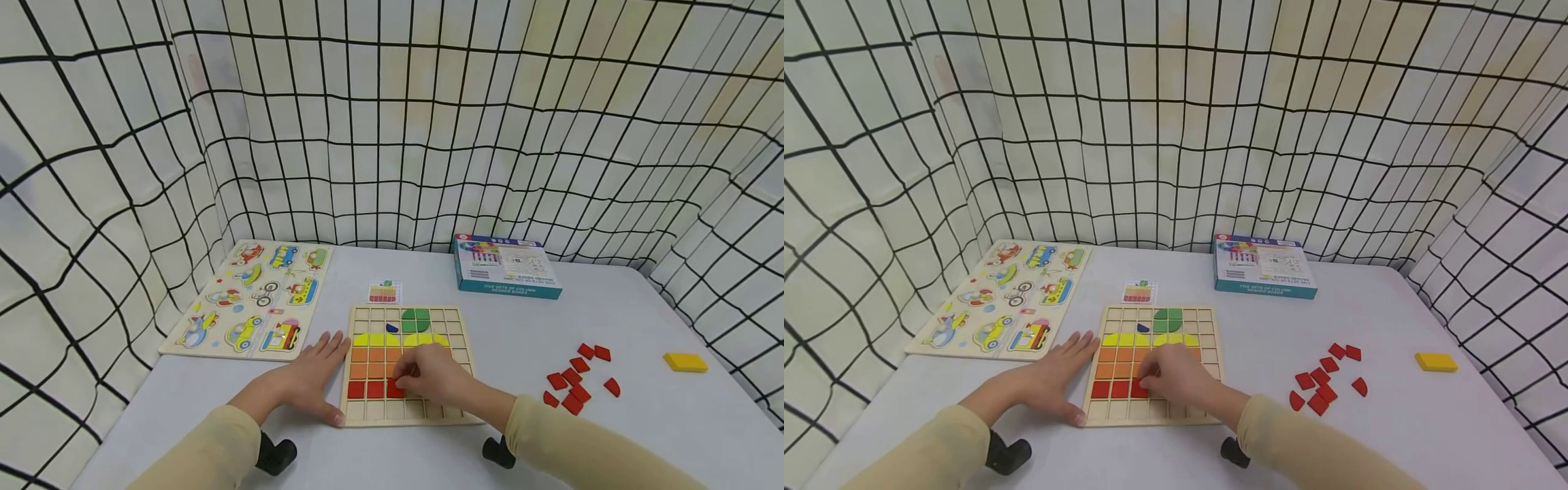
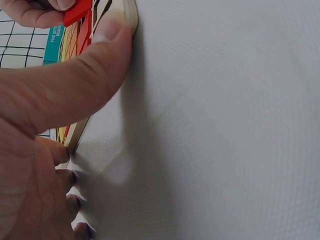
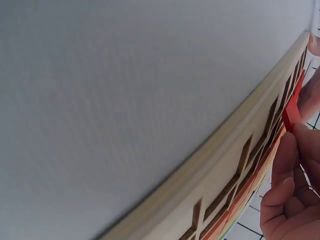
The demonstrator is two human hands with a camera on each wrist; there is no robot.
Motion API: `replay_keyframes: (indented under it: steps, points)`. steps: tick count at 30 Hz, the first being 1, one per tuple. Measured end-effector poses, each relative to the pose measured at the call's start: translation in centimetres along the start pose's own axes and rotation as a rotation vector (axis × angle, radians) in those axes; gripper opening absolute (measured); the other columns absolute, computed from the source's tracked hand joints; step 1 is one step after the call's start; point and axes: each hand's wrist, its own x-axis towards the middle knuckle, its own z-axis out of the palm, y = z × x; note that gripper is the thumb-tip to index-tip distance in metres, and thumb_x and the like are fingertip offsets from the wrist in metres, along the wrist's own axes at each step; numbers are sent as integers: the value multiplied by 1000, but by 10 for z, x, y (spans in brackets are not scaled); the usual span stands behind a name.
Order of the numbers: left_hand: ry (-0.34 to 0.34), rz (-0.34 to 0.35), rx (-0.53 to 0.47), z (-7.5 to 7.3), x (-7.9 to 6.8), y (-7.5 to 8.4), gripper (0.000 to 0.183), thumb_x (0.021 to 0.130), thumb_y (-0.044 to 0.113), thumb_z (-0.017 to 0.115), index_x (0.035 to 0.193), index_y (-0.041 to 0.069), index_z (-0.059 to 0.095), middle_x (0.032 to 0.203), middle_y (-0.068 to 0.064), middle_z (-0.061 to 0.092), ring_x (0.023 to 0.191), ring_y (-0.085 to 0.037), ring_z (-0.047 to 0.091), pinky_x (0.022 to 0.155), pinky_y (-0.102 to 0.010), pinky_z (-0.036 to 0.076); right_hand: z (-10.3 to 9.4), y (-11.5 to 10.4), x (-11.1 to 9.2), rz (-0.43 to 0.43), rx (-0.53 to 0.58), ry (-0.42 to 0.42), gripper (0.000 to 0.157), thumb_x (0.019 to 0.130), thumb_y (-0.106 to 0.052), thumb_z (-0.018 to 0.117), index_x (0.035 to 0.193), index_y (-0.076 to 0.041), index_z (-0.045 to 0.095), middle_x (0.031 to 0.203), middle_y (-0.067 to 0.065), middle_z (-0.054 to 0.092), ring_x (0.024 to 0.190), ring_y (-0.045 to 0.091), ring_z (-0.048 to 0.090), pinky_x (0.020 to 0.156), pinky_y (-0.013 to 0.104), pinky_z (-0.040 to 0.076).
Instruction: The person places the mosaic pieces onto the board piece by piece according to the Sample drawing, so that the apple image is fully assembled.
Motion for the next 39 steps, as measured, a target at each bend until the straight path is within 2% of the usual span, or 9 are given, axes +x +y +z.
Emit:
replay_keyframes:
  steps: [8, 17, 21, 24, 29, 32, 36, 39]
  points:
    - [3, 7, -11, 0, 0, 1, 122, 70, 41, 92, 161, -1, 22, 170, -24, 13, 158, -48, 4, 126, -67, 10, 6, 0, 0, -13, -75, 11, 3, 91, -15, 78, 93, -13, 80, 84, -10, 71, 78, 7, 55, 68, 17, 50]
    - [1, 3, -8, 1, 1, 1, 122, 70, 41, 92, 161, -1, 22, 171, -24, 12, 158, -48, 4, 126, -67, 10, 7, 1, 0, -33, -127, 25, 4, 91, -16, 79, 94, -17, 82, 87, -11, 74, 80, 3, 58, 74, 17, 55]
    - [0, 4, -10, 2, 1, 1, 122, 70, 41, 92, 161, -1, 22, 171, -24, 13, 158, -48, 4, 126, -67, 10, 2, 3, -3, -21, -100, 31, 5, 92, -14, 77, 96, -16, 81, 88, -10, 72, 81, 6, 58, 74, 19, 54]
    - [-2, 0, -10, 2, 1, 1, 122, 70, 41, 92, 161, -1, 22, 171, -24, 12, 158, -48, 4, 126, -67, 10, -8, 11, -7, -6, -101, 62, 5, 92, -13, 77, 95, -15, 80, 87, -9, 70, 81, 9, 57, 72, 19, 53]
    - [-3, 1, -5, 3, 2, 0, 123, 70, 42, 92, 161, -1, 21, 171, -23, 12, 158, -47, 4, 126, -66, 11, -43, 48, -20, 98, -71, 132, 7, 92, -10, 75, 97, -13, 79, 89, -5, 70, 83, 12, 58, 73, 24, 54]
    - [-3, 0, 0, 3, 3, -1, 123, 70, 43, 92, 161, 0, 21, 171, -23, 12, 158, -47, 4, 126, -66, 11, -73, 84, -35, 177, -59, 188, 12, 93, -7, 74, 104, -9, 78, 96, 1, 73, 88, 16, 61, 78, 29, 57]
    - [-8, -11, 9, 3, 4, -3, 124, 70, 44, 91, 162, 0, 20, 171, -22, 11, 158, -46, 4, 127, -65, 10, -116, 139, -60, 259, -116, 260, 19, 95, -8, 71, 112, -2, 74, 106, 14, 74, 92, 22, 64, 79, 34, 60]
    - [-10, -12, 11, 3, 4, -4, 124, 71, 45, 91, 162, 1, 20, 171, -22, 11, 158, -46, 3, 127, -65, 10, -145, 176, -80, 337, -159, 281, 24, 97, -9, 68, 118, 3, 70, 111, 22, 72, 90, 24, 63, 77, 34, 60]
